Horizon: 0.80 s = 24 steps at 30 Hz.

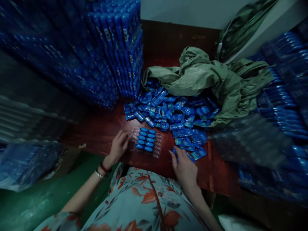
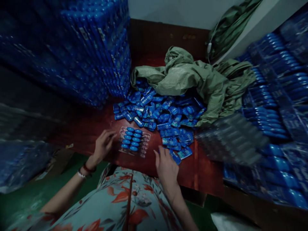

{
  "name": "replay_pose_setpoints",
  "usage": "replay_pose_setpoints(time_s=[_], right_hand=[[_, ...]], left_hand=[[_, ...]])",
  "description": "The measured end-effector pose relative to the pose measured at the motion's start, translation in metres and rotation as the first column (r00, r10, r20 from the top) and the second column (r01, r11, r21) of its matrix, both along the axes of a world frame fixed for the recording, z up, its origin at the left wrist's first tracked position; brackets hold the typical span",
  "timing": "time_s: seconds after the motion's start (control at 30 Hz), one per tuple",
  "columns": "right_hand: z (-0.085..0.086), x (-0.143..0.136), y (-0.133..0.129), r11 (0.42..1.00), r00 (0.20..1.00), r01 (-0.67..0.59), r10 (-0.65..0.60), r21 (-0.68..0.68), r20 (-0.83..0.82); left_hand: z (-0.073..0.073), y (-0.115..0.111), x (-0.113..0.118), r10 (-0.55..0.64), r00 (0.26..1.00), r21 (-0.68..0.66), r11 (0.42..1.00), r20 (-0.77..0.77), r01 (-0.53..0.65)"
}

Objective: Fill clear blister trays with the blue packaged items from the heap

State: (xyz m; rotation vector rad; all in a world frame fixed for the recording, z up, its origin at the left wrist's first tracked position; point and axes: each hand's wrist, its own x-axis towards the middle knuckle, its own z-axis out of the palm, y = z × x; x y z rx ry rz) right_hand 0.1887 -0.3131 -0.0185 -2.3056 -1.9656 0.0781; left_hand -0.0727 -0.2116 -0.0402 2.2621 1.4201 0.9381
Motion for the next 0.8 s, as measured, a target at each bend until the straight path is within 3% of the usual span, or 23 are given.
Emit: replay_pose_setpoints(time_s=[0.07,0.13,0.23,0.33,0.47,0.57,0.63,0.8], right_hand=[[0.002,0.005,0.003,0.98,0.994,0.069,-0.051,-0.186,0.1],[0.001,0.003,0.007,0.95,0.992,0.062,-0.026,-0.305,0.121],[-0.001,-0.004,0.014,0.928,0.998,-0.009,0.034,-0.374,0.061],[-0.002,-0.007,0.016,0.921,0.999,-0.051,0.045,-0.387,-0.025],[-0.005,-0.001,0.014,0.953,0.984,0.005,-0.059,-0.303,-0.168],[-0.012,0.004,0.016,0.975,0.906,0.077,-0.154,-0.206,-0.394],[-0.018,0.007,0.019,0.979,0.805,0.111,-0.189,-0.169,-0.562],[-0.027,0.003,0.023,0.965,0.467,0.226,-0.229,-0.135,-0.854]], left_hand=[[-0.002,0.028,0.0,0.128,0.992,-0.04,0.991,-0.013,-0.129],[-0.006,0.058,0.001,0.158,0.98,-0.068,0.983,-0.124,-0.168],[-0.015,0.093,0.002,0.113,0.948,-0.115,0.982,-0.298,-0.153],[-0.025,0.106,-0.002,0.023,0.959,-0.177,0.981,-0.282,-0.075],[-0.035,0.094,-0.015,-0.035,0.99,-0.225,0.974,-0.135,0.004],[-0.036,0.075,-0.024,0.007,0.998,-0.237,0.971,-0.06,-0.021],[-0.033,0.06,-0.031,0.071,0.997,-0.267,0.962,0.026,-0.061],[-0.025,0.027,-0.05,0.262,0.936,-0.352,0.92,0.235,-0.17]])
